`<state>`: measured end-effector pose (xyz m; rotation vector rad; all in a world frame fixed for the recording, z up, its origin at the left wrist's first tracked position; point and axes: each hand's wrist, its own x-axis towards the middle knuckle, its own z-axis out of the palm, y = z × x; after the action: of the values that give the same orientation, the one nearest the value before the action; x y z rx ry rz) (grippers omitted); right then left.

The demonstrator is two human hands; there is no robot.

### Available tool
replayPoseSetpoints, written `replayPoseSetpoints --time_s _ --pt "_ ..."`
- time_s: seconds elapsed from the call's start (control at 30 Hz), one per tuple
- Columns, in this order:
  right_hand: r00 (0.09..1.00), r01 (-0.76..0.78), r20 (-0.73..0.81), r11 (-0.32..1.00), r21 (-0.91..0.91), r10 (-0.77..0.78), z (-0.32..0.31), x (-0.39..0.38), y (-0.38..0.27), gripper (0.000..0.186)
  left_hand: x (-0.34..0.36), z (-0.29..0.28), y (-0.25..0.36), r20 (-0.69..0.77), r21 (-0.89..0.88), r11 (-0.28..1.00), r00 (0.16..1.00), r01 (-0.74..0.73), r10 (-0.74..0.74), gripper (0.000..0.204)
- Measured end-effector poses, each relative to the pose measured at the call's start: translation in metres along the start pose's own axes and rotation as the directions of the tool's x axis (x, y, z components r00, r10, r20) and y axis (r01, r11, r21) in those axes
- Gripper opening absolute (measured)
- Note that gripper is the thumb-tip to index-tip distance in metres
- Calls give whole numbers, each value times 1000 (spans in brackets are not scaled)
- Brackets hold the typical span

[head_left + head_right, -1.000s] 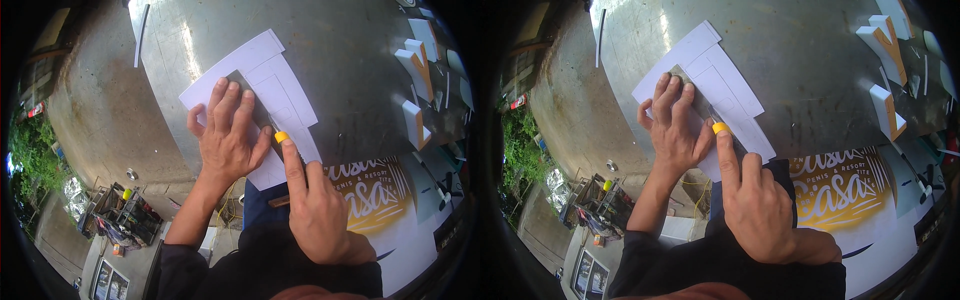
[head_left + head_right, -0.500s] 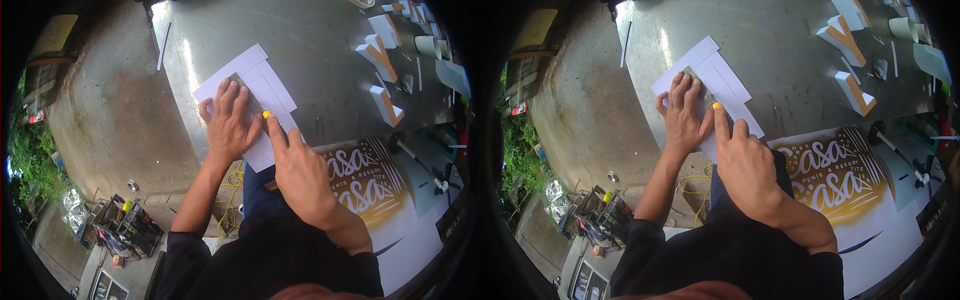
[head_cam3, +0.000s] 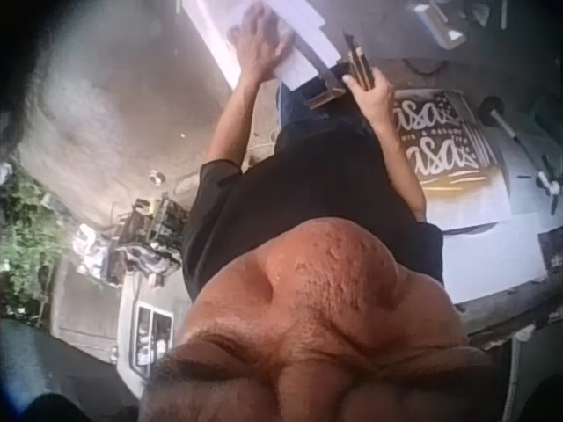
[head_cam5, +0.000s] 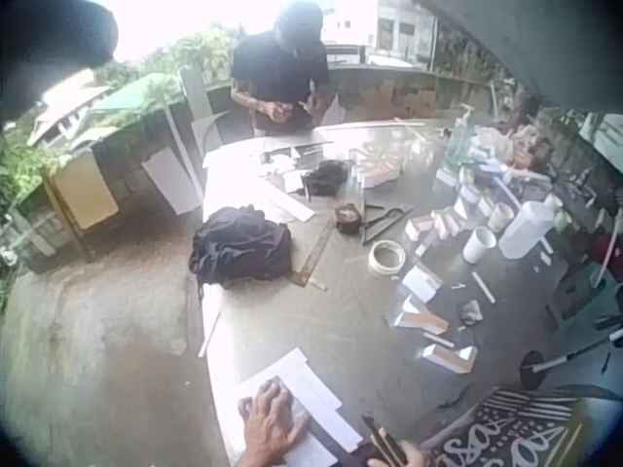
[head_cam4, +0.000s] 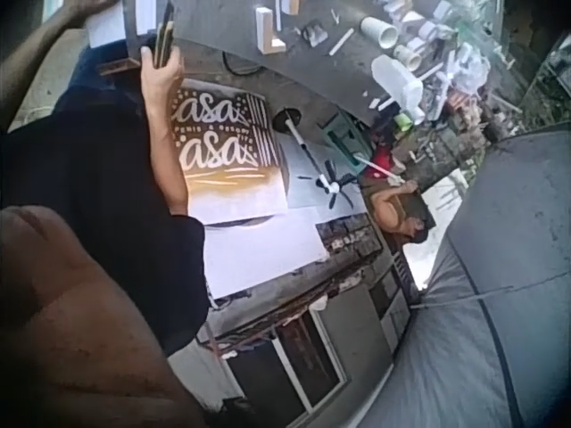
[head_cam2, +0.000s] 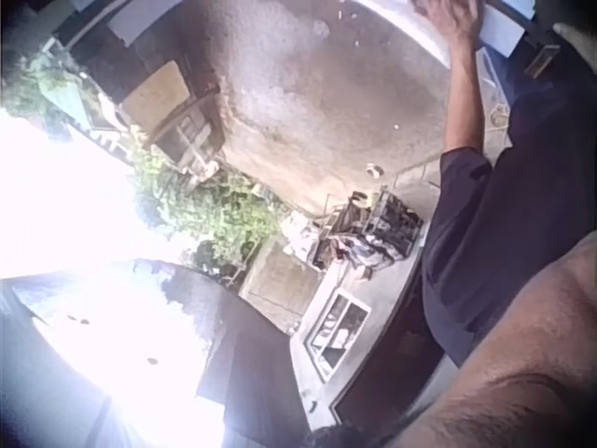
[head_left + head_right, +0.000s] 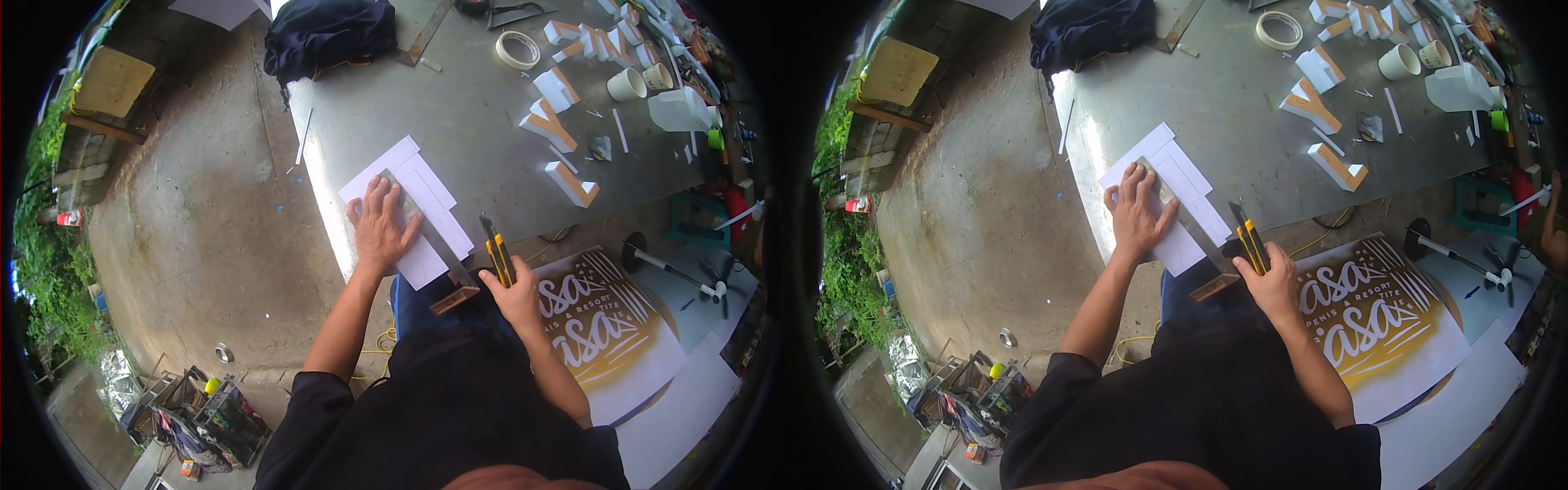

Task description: Use a utility knife and a metal ruler to cut out a template or design from paper on a large metal table.

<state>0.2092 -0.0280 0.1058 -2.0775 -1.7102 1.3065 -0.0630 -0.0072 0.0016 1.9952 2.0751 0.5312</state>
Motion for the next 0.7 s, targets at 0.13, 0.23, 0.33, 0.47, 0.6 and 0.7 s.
replayPoseSetpoints --time_s 0.13,0.23,0.33,0.47,0.6,0.7 --pt "950 302 -95 952 55 -296 45 4 46 38 0 -3 3 15 -10 1000 1000 -5 5 69" --pt "983 182 13 979 93 -184 59 11 47 37 4 -4 0 5 12 1000 1000 9 -9 71" --pt "989 78 102 960 270 -109 66 16 52 33 6 -5 3 22 31 1000 1000 0 -1 72" --pt "992 24 103 921 390 -69 61 10 41 26 5 -12 3 -14 -67 998 1000 -6 5 80" --pt "999 -33 35 890 455 19 26 2 17 19 0 -7 -10 -143 -306 952 988 17 -64 90" --pt "994 -69 -36 838 541 105 -5 -5 24 17 -7 -17 2 -145 -108 994 989 -4 -12 99"
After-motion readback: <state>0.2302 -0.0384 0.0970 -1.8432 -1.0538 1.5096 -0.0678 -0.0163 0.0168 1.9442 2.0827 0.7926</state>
